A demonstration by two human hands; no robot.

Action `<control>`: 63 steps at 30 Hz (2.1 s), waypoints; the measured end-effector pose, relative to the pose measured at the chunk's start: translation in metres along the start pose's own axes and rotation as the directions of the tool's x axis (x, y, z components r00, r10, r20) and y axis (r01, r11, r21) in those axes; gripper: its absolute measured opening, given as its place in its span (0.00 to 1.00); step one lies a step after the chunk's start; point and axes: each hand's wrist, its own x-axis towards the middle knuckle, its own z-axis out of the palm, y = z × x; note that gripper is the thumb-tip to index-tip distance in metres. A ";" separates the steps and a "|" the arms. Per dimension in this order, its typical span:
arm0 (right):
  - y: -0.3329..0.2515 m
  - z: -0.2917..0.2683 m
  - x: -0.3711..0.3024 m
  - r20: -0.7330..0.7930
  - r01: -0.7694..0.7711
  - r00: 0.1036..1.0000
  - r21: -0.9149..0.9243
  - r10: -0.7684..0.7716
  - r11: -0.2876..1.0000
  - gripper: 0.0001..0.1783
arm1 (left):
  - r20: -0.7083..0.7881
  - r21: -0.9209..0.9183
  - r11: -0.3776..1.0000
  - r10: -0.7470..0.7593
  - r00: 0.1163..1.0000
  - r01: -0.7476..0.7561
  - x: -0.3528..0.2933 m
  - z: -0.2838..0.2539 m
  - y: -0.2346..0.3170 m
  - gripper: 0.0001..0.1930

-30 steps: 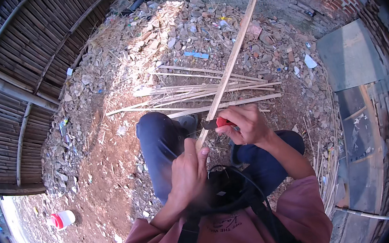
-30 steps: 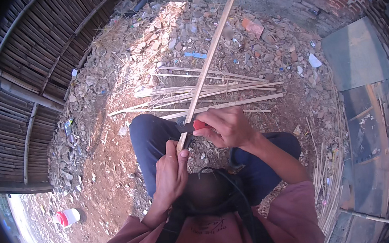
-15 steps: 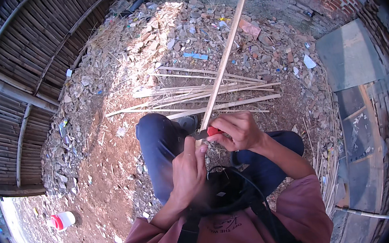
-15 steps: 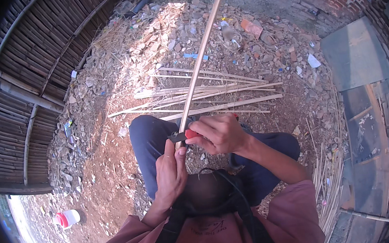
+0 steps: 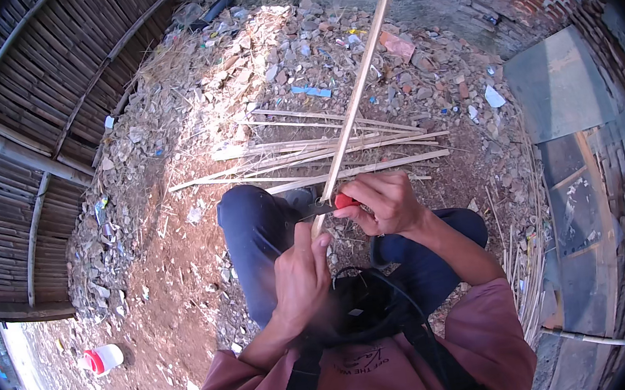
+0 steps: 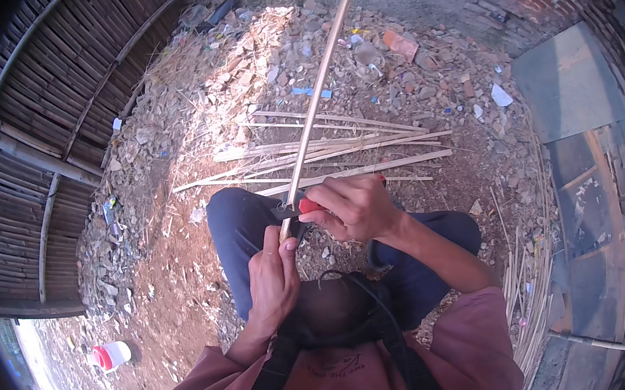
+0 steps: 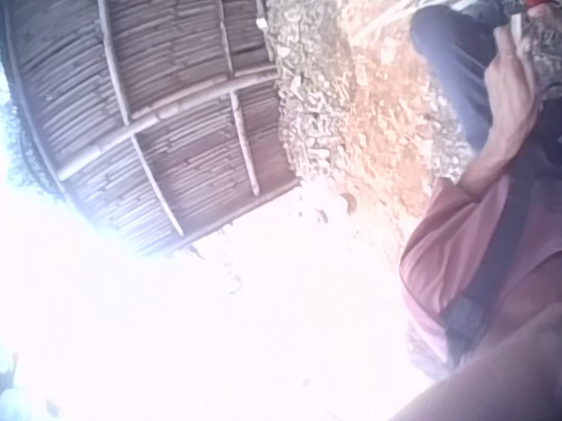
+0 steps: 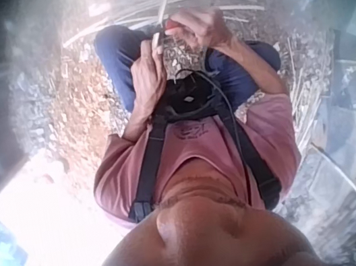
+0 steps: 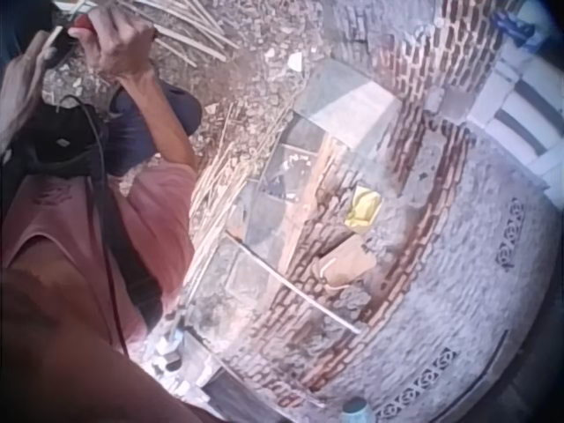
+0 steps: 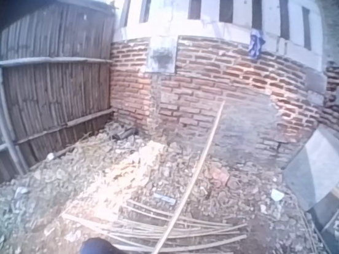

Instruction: The person shaves a wood strip using a small blade held in their right hand while holding the strip with their left hand, working over a pile of wood scraps and debris.

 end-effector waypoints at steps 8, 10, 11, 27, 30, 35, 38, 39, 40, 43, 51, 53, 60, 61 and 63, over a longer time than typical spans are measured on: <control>0.005 -0.001 0.002 0.024 0.005 1.000 -0.036 -0.005 0.999 0.16 | -0.014 0.045 0.998 0.045 0.999 -0.044 0.001 -0.002 -0.005 0.12; 0.004 -0.002 0.004 0.019 0.003 1.000 -0.041 -0.003 0.999 0.16 | -0.010 0.055 0.998 0.028 1.000 -0.027 0.000 -0.003 -0.005 0.12; 0.004 -0.003 0.004 0.025 0.013 1.000 -0.049 -0.012 0.999 0.16 | -0.010 0.055 0.998 0.030 0.999 -0.030 0.000 -0.004 -0.006 0.12; 0.118 -0.089 0.027 -0.348 -0.473 0.838 -0.082 0.420 0.877 0.17 | 0.167 0.089 0.992 -0.107 0.980 0.093 -0.041 -0.009 -0.028 0.14; 0.145 -0.106 0.031 -0.458 -0.508 0.750 0.065 0.478 0.859 0.22 | 0.175 0.086 0.993 -0.095 0.980 0.081 -0.034 -0.016 -0.034 0.13; 0.127 -0.119 0.037 -0.121 -0.583 0.557 0.647 0.822 0.491 0.26 | 0.055 0.079 0.996 -0.053 0.997 0.048 -0.024 -0.018 -0.038 0.11; 0.109 -0.103 0.032 0.014 -0.506 0.559 0.798 0.829 0.328 0.26 | 0.066 0.030 0.996 -0.091 0.994 0.090 -0.021 -0.016 -0.034 0.12; 0.102 -0.095 0.032 0.064 -0.515 0.584 0.800 0.809 0.308 0.27 | 0.065 0.006 0.995 -0.102 0.993 0.102 -0.020 -0.016 -0.032 0.13; 0.096 -0.088 0.031 0.113 -0.525 0.607 0.801 0.787 0.290 0.28 | 0.068 0.008 0.995 -0.101 0.993 0.100 -0.019 -0.016 -0.030 0.13; 0.084 -0.074 0.030 0.224 -0.524 0.675 0.816 0.702 0.244 0.29 | 0.060 -0.020 0.994 -0.109 0.992 0.111 -0.018 -0.014 -0.026 0.13; 0.064 -0.063 0.032 0.198 -0.481 0.692 0.844 0.694 0.238 0.30 | 0.095 -0.008 0.994 -0.104 0.990 0.105 -0.017 -0.012 -0.025 0.13; 0.066 -0.061 0.029 0.155 -0.499 0.673 0.817 0.723 0.289 0.24 | 0.114 -0.001 0.995 -0.100 0.988 0.101 -0.017 -0.012 -0.026 0.13; 0.069 -0.060 0.024 0.101 -0.548 0.627 0.762 0.773 0.345 0.14 | 0.147 0.002 0.995 -0.101 0.984 0.102 -0.012 -0.012 -0.028 0.15; 0.068 -0.060 0.025 0.094 -0.549 0.621 0.761 0.778 0.346 0.14 | 0.147 0.003 0.995 -0.102 0.984 0.102 -0.012 -0.013 -0.028 0.15; 0.069 -0.061 0.024 0.085 -0.549 0.614 0.760 0.785 0.347 0.13 | 0.134 -0.002 0.995 -0.095 0.986 0.096 -0.011 -0.013 -0.026 0.15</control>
